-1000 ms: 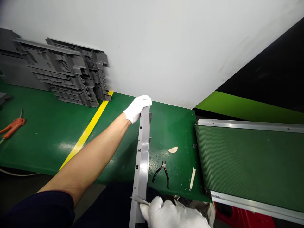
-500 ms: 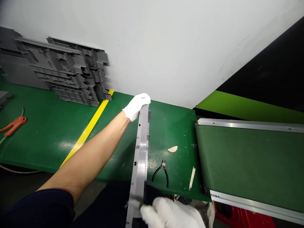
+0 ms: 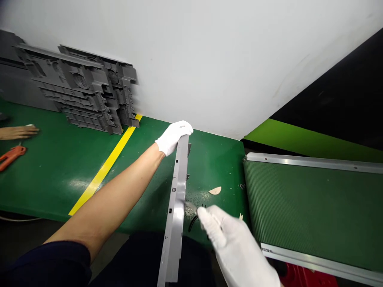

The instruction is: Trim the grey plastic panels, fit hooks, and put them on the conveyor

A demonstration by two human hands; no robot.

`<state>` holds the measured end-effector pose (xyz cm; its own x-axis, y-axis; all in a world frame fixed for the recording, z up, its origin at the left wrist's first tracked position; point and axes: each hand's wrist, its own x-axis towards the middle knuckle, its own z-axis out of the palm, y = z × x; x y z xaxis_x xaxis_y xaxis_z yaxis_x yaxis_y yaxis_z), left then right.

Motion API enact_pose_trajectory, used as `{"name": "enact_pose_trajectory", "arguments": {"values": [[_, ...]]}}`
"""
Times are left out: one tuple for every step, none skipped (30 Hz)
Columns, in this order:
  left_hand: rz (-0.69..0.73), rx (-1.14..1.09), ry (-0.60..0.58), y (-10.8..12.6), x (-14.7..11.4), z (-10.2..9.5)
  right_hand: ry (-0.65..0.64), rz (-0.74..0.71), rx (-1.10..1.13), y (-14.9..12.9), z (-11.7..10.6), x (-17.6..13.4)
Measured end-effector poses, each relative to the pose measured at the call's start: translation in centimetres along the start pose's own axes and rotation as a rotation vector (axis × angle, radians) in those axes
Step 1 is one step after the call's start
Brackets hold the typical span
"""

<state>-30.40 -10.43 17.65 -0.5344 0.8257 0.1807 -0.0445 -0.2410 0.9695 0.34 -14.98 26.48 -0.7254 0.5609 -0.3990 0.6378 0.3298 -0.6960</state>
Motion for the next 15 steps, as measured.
{"name": "enact_pose_trajectory", "arguments": {"values": [[0.012,0.005,0.003,0.2,-0.1,0.0,0.009,0.024,0.024,-0.3,-0.8,1.1],[0.011,0.014,0.011,0.4,-0.1,0.0,-0.006,0.038,0.044,-0.7,-1.5,2.5],[-0.010,0.024,0.024,0.5,-0.2,0.0,-0.028,0.031,0.046,-1.3,-2.2,4.1],[-0.049,0.030,0.040,0.7,-0.2,0.1,-0.032,-0.003,0.024,-2.0,-2.9,5.8],[-0.100,0.029,0.056,0.8,-0.1,0.1,-0.022,-0.059,-0.020,-2.7,-3.4,7.5],[-0.154,0.019,0.070,0.9,-0.1,0.1,0.001,-0.122,-0.084,-3.3,-3.9,9.3],[-0.199,0.003,0.075,1.0,0.0,0.0,0.034,-0.184,-0.165,-4.0,-4.3,11.0],[-0.231,-0.019,0.074,1.0,0.0,-0.1,0.064,-0.227,-0.252,-4.5,-4.6,12.5],[-0.250,-0.043,0.067,1.0,0.1,-0.2,0.092,-0.253,-0.341,-5.0,-4.8,13.9],[-0.258,-0.067,0.059,1.0,0.2,-0.4,0.114,-0.261,-0.427,-5.5,-4.8,15.1],[-0.261,-0.087,0.052,1.0,0.3,-0.6,0.130,-0.253,-0.508,-5.9,-4.8,16.1],[-0.262,-0.105,0.047,1.0,0.3,-0.7,0.143,-0.240,-0.584,-6.3,-4.7,16.9],[-0.265,-0.121,0.045,1.1,0.4,-0.9,0.149,-0.229,-0.657,-6.8,-4.6,17.5],[-0.270,-0.137,0.043,1.2,0.4,-1.0,0.152,-0.220,-0.723,-7.2,-4.5,18.0],[-0.276,-0.152,0.039,1.3,0.4,-1.1,0.150,-0.211,-0.781,-7.7,-4.4,18.3]]}}
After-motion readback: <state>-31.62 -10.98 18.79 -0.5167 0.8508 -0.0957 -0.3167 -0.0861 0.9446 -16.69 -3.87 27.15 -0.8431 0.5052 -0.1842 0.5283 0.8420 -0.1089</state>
